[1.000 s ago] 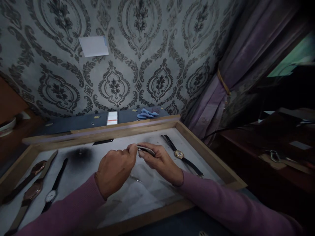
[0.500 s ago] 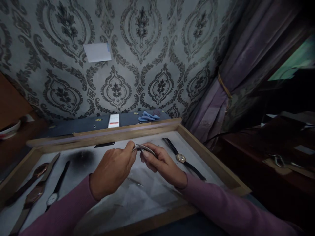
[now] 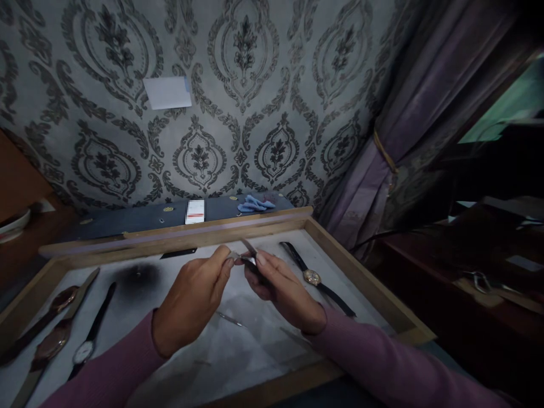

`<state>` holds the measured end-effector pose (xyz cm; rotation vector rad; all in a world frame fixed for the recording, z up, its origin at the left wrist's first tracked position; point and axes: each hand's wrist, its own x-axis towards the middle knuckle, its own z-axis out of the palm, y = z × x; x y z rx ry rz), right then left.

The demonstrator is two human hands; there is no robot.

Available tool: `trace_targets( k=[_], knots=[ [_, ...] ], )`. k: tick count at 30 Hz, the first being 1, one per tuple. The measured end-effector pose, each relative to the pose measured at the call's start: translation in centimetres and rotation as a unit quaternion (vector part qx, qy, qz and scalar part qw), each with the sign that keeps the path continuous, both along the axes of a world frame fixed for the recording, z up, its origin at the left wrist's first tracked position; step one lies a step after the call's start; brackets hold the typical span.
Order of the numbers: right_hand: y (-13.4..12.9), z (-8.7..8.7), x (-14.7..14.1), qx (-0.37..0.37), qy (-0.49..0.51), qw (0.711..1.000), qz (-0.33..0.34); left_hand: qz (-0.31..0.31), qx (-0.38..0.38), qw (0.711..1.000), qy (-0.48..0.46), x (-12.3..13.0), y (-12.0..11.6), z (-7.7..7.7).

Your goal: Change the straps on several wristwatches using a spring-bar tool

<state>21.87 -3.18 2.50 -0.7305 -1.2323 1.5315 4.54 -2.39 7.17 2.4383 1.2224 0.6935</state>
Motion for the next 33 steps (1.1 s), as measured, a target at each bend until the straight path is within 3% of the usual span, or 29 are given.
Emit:
trace_targets(
  k=[18,33],
  knots=[
    [-0.7,0.9,-0.3,0.035,-0.050,0.998,0.001,0.035,0.205,0.965,0.157,0.3,-0.4,-1.0],
    [-0.7,0.8,-0.4,0.032,-0.020,0.999,0.009,-0.003,0.357,0.916,0.181,0.0,-0.4,-1.2]
  ],
)
